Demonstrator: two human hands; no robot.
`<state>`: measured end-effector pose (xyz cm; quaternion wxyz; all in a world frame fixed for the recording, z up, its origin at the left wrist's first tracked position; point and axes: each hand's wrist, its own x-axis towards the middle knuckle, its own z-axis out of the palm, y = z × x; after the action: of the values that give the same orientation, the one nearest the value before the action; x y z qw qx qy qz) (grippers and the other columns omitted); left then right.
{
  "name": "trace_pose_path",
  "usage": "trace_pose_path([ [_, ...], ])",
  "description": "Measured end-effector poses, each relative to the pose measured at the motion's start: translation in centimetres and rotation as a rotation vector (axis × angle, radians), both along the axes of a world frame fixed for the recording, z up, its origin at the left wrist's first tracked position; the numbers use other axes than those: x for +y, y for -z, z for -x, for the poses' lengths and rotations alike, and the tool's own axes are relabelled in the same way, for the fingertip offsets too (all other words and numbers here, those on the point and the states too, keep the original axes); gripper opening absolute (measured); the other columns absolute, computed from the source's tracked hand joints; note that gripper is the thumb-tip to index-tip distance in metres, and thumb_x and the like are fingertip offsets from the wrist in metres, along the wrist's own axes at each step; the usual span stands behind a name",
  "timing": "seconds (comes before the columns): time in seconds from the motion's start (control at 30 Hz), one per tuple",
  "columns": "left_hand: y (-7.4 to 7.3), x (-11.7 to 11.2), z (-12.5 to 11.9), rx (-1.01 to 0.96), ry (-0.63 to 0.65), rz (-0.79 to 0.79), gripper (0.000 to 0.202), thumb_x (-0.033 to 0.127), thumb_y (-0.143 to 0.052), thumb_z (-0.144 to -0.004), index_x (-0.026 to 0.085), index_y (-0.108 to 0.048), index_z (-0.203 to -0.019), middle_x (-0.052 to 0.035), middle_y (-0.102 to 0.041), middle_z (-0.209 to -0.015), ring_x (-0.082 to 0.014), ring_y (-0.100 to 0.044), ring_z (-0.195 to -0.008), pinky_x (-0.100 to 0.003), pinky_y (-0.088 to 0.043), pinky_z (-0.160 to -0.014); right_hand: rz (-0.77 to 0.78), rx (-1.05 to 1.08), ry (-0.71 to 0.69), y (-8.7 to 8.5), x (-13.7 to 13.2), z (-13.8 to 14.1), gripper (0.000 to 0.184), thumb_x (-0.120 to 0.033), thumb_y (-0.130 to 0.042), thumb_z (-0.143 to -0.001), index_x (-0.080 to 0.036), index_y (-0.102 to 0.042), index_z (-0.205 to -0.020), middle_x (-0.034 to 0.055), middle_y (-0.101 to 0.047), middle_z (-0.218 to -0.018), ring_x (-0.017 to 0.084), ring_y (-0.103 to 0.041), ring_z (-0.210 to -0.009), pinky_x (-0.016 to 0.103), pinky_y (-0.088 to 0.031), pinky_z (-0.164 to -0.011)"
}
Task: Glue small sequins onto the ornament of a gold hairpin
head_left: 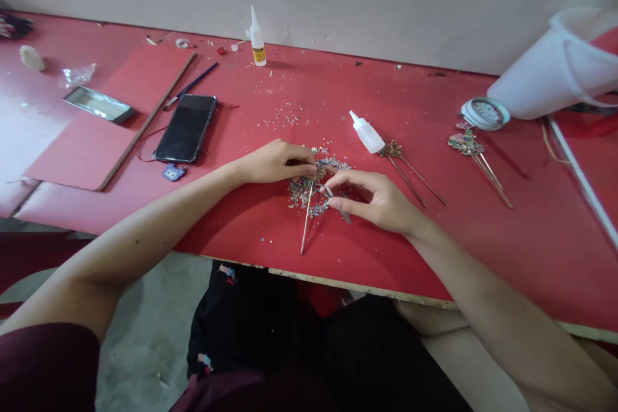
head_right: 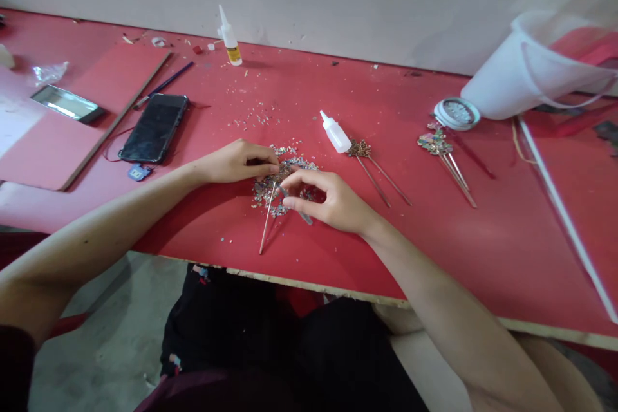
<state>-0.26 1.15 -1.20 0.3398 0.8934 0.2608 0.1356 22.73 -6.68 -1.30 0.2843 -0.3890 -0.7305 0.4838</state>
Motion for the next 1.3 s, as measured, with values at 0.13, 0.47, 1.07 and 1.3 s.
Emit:
trace_pose_path([
  [0.13, 0.0, 0.0, 0.0, -0.002, 0.009, -0.003, 0.026, 0.034, -0.049, -0.092, 0.015, -0.067, -0.095, -0.0016, -0.067, -0.079, -0.0086, -0.058, -0.067, -0.019, -0.039, -0.064, -0.081, 0.055, 0.201, 0.7, 0.6, -0.1, 0.021, -0.036, -0.068, -0.081, -0.021, -0.065, -0.095, 0.001, -0.064, -0.089, 0.015, -0.06, -0.081, 0.035, -0.045, -0.092],
  [0.47, 0.0, 0.0, -0.1, 0.007, -0.003, -0.011, 0.024, 0.032, -0.05, -0.091, 0.014, -0.065, -0.089, -0.0011, -0.065, -0.076, -0.0082, -0.054, -0.064, -0.019, -0.037, -0.063, 0.055, 0.005, 0.007, 0.2, 0.2, 0.1, 0.023, -0.036, -0.066, -0.082, -0.019, -0.064, -0.097, 0.0013, -0.061, -0.082, 0.012, -0.056, -0.072, 0.026, -0.046, -0.068],
  [1.07, -0.1, 0.0, 0.0, 0.044, -0.009, -0.057, 0.026, 0.034, -0.05, -0.092, 0.015, -0.067, -0.096, -0.0017, -0.067, -0.079, -0.0087, -0.056, -0.065, -0.019, -0.037, -0.061, 0.02, -0.028, -0.067, -0.2, 0.0, 0.0, 0.019, -0.035, -0.065, -0.084, -0.021, -0.064, -0.096, 0.0015, -0.061, -0.086, 0.013, -0.057, -0.076, 0.025, -0.047, -0.068],
  [1.3, -0.1, -0.1, -0.1, 0.032, 0.0, -0.067, 0.026, 0.032, -0.05, -0.092, 0.015, -0.068, -0.098, -0.0027, -0.068, -0.082, -0.0094, -0.057, -0.067, -0.02, -0.038, -0.063, 0.015, -0.042, -0.084, -0.3, 0.0, 0.0, 0.019, -0.034, -0.065, -0.084, -0.02, -0.064, -0.096, 0.0002, -0.061, -0.084, 0.011, -0.057, -0.072, 0.024, -0.046, -0.068],
])
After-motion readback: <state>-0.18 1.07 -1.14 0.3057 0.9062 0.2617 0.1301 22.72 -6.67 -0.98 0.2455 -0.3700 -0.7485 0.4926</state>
